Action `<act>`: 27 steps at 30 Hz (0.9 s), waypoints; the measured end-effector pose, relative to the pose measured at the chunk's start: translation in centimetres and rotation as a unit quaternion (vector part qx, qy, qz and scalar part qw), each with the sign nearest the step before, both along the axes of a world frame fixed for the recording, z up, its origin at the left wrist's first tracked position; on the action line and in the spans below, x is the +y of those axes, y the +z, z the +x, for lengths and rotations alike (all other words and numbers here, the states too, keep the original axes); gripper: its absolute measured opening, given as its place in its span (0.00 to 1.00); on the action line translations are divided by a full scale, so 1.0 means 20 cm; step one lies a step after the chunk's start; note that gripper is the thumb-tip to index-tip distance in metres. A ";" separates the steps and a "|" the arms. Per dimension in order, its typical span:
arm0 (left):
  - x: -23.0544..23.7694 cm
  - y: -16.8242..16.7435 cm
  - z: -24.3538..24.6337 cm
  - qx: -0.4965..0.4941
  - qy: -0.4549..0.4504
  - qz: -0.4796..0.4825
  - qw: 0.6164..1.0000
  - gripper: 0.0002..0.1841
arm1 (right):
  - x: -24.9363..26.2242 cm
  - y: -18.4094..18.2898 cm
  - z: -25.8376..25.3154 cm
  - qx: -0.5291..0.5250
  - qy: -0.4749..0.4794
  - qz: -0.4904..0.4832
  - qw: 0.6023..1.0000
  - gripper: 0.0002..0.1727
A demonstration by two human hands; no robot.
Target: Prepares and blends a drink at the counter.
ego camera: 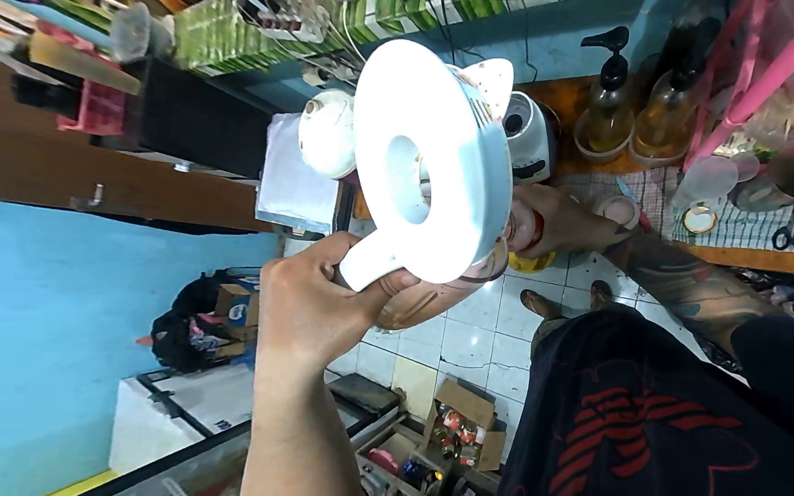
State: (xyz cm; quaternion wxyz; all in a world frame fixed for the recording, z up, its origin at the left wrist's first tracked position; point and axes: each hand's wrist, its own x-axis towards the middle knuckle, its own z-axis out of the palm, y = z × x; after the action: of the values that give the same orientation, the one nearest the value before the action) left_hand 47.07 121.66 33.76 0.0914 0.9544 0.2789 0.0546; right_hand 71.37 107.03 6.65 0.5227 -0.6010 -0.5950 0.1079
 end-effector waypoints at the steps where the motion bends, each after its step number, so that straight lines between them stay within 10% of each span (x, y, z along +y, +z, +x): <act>1: 0.00 0.00 0.00 -0.001 0.000 0.000 1.000 0.28 | 0.00 0.00 0.00 -0.002 -0.001 0.000 1.000 0.58; 27: 0.04 -0.09 -0.03 -0.049 0.007 -0.028 0.998 0.24 | 0.01 0.00 0.01 0.080 0.017 0.010 0.997 0.59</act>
State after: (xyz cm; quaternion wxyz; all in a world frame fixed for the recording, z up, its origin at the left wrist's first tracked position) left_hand 46.51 122.42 32.02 0.1312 0.9458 0.2819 0.0940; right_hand 71.50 107.26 6.66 0.5729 -0.5747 -0.5626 0.1584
